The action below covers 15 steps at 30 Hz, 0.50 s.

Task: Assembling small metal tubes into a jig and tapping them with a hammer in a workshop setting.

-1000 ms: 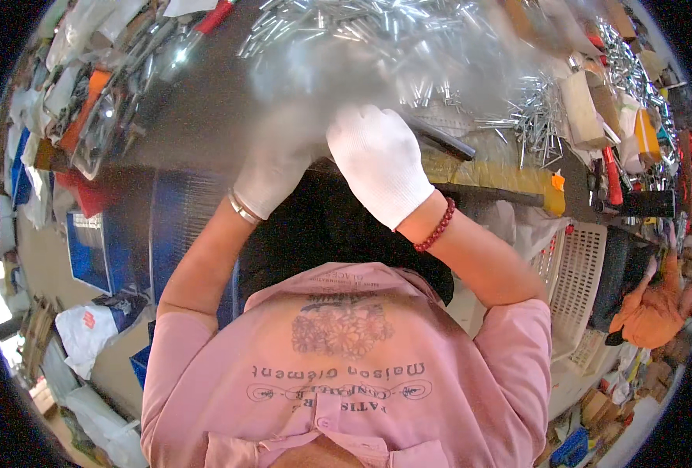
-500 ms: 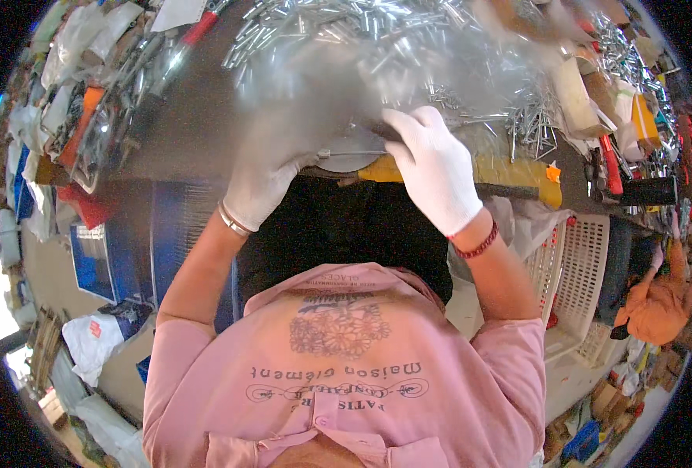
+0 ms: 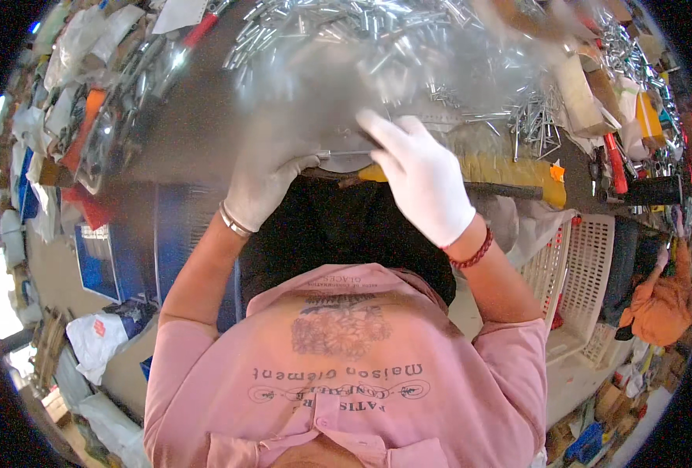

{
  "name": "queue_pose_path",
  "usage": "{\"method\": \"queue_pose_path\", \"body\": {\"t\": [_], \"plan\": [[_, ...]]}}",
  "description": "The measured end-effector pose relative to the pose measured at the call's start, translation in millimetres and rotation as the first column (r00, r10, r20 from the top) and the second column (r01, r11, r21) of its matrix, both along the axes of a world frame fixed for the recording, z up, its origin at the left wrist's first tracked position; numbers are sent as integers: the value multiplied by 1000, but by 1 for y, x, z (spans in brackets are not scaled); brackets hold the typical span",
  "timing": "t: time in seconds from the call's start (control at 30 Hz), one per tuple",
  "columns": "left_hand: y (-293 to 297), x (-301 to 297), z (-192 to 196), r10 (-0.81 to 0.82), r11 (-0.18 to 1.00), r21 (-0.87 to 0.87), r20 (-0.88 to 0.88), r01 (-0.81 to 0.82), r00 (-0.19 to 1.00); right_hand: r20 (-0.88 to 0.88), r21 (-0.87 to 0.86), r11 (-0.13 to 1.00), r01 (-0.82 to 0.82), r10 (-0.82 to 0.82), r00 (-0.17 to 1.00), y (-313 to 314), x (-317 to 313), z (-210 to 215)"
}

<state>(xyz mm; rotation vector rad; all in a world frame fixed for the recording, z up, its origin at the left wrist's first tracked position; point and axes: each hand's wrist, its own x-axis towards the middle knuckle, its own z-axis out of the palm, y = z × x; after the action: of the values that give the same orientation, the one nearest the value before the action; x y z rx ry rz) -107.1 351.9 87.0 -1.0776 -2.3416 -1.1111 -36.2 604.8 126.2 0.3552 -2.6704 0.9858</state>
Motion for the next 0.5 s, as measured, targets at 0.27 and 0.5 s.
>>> {"method": "queue_pose_path", "body": {"t": [0.27, 0.5], "plan": [[-4, 2, -3, -24, 999, 34, 65, 22, 998, -34, 332, 943, 22, -11, 999, -12, 2, -6], [3, 27, -10, 163, 980, 83, 161, -178, 973, 505, -225, 974, -2, 118, 855, -22, 24, -17]]}}
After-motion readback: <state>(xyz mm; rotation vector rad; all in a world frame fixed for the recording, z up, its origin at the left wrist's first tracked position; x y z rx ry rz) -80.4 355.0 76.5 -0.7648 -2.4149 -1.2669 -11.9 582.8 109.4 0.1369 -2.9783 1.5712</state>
